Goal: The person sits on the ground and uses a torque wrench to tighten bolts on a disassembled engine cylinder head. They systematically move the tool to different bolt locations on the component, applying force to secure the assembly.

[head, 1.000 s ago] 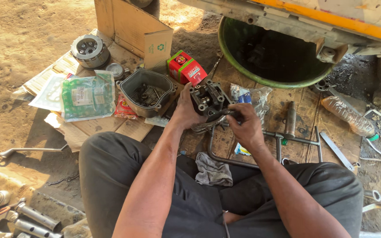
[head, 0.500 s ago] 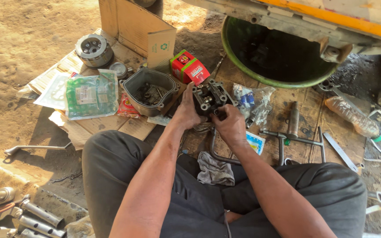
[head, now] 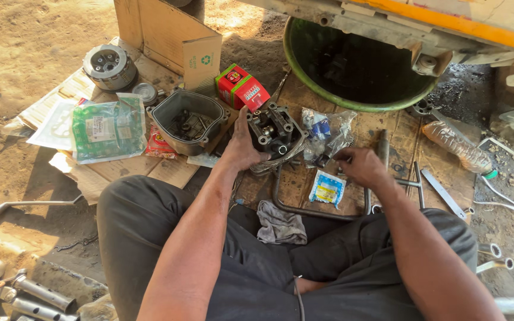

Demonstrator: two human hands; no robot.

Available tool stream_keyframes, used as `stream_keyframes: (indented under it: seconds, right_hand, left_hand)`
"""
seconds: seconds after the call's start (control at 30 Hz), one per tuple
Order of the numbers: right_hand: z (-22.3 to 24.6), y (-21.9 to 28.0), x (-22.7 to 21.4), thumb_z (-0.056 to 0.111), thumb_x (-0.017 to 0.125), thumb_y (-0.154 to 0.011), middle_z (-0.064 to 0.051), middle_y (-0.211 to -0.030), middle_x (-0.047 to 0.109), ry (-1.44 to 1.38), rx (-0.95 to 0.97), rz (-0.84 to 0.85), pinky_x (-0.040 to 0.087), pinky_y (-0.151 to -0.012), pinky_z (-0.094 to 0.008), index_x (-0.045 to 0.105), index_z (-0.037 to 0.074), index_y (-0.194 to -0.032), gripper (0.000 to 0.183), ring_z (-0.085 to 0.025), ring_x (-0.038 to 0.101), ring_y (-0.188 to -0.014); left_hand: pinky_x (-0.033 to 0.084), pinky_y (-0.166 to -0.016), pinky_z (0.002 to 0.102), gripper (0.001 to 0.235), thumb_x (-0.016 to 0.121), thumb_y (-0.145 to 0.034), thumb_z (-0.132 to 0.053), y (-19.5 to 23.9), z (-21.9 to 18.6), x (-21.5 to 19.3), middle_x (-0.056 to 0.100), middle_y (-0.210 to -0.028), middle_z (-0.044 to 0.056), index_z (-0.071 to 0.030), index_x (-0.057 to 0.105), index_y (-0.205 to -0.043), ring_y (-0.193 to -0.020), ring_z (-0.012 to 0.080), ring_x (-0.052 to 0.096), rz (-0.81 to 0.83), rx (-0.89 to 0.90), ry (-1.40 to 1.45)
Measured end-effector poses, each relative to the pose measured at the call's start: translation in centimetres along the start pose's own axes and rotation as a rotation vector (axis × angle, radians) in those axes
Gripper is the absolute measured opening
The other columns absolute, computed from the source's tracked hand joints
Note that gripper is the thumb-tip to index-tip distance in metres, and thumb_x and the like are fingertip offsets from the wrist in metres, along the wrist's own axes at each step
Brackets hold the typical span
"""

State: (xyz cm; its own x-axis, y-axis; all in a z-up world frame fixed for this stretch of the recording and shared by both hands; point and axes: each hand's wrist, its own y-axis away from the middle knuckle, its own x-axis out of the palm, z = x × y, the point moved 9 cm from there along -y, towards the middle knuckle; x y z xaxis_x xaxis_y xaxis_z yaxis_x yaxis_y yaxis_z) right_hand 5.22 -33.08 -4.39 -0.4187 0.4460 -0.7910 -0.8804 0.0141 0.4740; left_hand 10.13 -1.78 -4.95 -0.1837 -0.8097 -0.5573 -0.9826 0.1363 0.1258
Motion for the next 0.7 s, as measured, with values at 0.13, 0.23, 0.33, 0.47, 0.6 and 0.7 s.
stream_keyframes:
  seconds: [0.13, 0.23, 0.33, 0.47, 0.6, 0.7]
  right_hand:
    - [1.8, -0.2, 2.4, 0.045, 0.069, -0.095, -0.011, -0.116, 0.073, 0.172, 0.081, -0.023, 0.059, -0.093, -0.042, 0.065, 0.019, -0.132, 0.046, -0.024, 0.072, -0.1]
    - [3.4, 0.1, 2.6, 0.04, 0.072, -0.092, -0.01, -0.115, 0.073, 0.291, 0.02, -0.137, 0.059, -0.09, -0.043, 0.073, 0.017, -0.121, 0.037, -0.026, 0.072, -0.096]
    - [2.8, 0.7, 1.4, 0.042, 0.071, -0.094, -0.01, -0.111, 0.074, 0.113, 0.104, -0.129, 0.059, -0.089, -0.04, 0.076, 0.014, -0.115, 0.036, -0.023, 0.072, -0.095]
    - [5.1, 3.4, -3.2, 0.035, 0.079, -0.09, -0.012, -0.106, 0.073, -0.133, -0.149, -0.341, 0.06, -0.084, -0.041, 0.076, 0.001, -0.099, 0.036, -0.023, 0.073, -0.091]
    - [9.6, 6.9, -3.1, 0.036, 0.075, -0.085, -0.009, -0.106, 0.076, -0.41, -0.657, -0.042, 0.06, -0.084, -0.038, 0.077, 0.004, -0.105, 0.038, -0.023, 0.075, -0.095]
    - [3.8, 4.1, -1.5, 0.056, 0.068, -0.087, -0.015, -0.104, 0.08, -0.085, -0.163, 0.17, 0.059, -0.092, -0.042, 0.08, 0.006, -0.111, 0.057, -0.028, 0.077, -0.097]
  left_hand:
    - [0.032, -0.123, 0.04, 0.147, 0.094, -0.055, -0.019, 0.4, -0.7, -0.2, 0.021, -0.163, 0.028, -0.015, -0.009, -0.161, -0.149, 0.0412, 0.031, 0.028, -0.037, -0.008]
    - [0.026, -0.119, 0.054, 0.14, 0.095, -0.052, -0.016, 1.1, -4.2, -2.0, 0.02, -0.163, 0.03, -0.007, 0.002, -0.156, -0.15, 0.0461, 0.026, -0.112, 0.115, -0.169]
    - [0.044, -0.118, 0.047, 0.085, 0.075, -0.069, -0.011, 3.5, -8.7, -3.2, 0.043, -0.149, 0.022, -0.008, 0.037, -0.145, -0.138, 0.0326, 0.047, -0.26, 0.283, -0.162]
    - [0.063, -0.073, 0.043, 0.031, 0.064, -0.086, -0.023, 5.5, -10.0, 2.3, 0.07, -0.098, 0.013, -0.008, 0.064, -0.114, -0.08, 0.022, 0.07, 0.053, 0.092, 0.249]
    - [0.043, -0.053, 0.032, 0.041, 0.051, -0.101, -0.043, 5.2, -8.1, 8.2, 0.062, -0.081, 0.006, -0.005, 0.065, -0.099, -0.064, 0.017, 0.06, 0.125, -0.152, 0.905]
    - [0.033, -0.04, 0.032, 0.024, 0.056, -0.096, -0.033, 6.5, -4.8, 12.4, 0.055, -0.064, 0.004, -0.01, 0.061, -0.09, -0.047, 0.0156, 0.047, 0.375, -0.461, 0.96]
